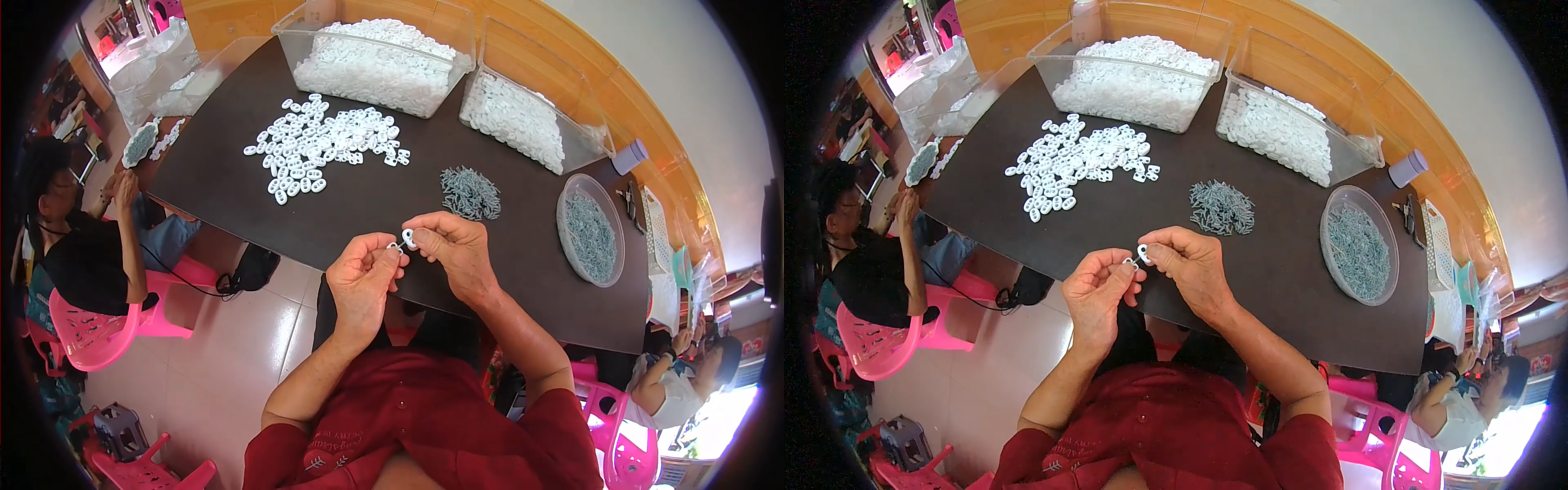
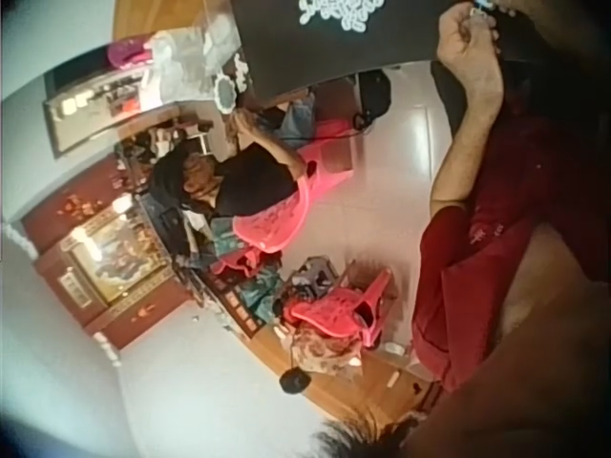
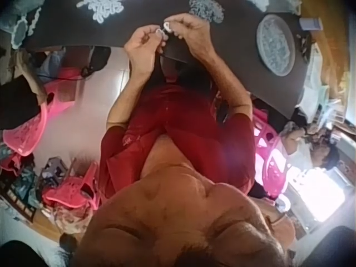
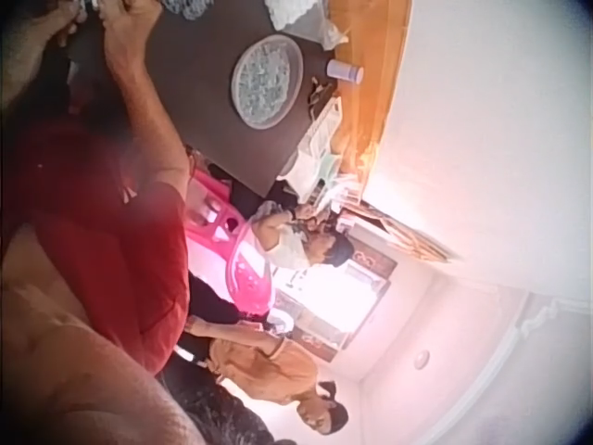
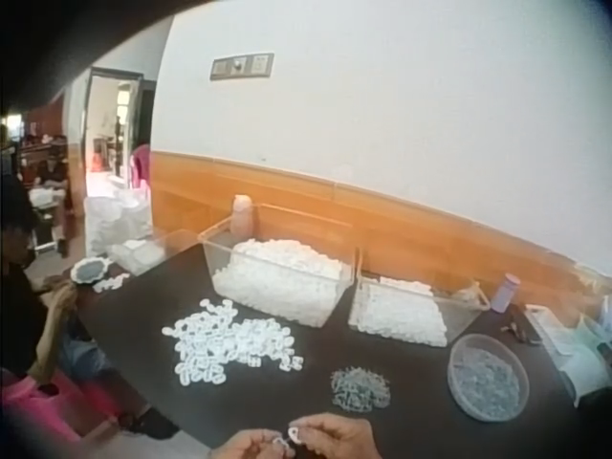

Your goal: Manually assembling small plastic components by inserting grey pins into white plastic bases at a workshop table.

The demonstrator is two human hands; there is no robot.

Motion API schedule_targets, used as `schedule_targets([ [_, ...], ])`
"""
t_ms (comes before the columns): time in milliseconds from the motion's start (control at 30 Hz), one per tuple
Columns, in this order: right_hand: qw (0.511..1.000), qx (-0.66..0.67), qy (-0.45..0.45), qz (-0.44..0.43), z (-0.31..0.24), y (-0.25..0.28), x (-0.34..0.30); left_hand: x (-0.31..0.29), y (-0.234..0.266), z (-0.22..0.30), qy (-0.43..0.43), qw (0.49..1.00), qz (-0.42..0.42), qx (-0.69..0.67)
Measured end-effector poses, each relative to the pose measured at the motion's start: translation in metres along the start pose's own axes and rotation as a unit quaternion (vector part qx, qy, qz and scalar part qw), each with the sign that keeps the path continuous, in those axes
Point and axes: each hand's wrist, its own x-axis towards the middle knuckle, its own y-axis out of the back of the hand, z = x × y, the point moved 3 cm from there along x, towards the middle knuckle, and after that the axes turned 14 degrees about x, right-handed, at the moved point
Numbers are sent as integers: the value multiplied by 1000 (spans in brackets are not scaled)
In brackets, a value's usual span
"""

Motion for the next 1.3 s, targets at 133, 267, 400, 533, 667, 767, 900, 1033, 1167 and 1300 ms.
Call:
schedule_targets([
  [133,1000,-14,5,0,0,-2,-1,-2,1,0,0,1000,0,3],
  [267,999,-27,28,-2,-3,-7,-1,-3,1,-2,-9,1000,15,22],
  [400,999,-32,38,-1,-3,-7,0,-3,0,-3,-12,999,19,35],
  [533,998,-42,41,5,-2,-8,0,-3,1,-3,-11,999,18,29],
  [667,998,-44,37,7,0,-7,1,-3,1,-2,0,999,18,41],
  [767,999,-40,32,6,1,-6,1,-3,1,-3,2,999,17,43],
  [900,998,-56,34,5,0,-7,0,-3,2,-5,-24,998,22,56],
  [1033,994,-93,58,-4,1,-6,-1,-3,2,-7,-19,997,22,72],
  [1167,987,-134,83,-7,-1,-9,-2,-3,3,-7,-26,996,22,86],
  [1300,984,-150,97,-6,0,-10,-3,-3,3,-7,-31,994,26,102],
])
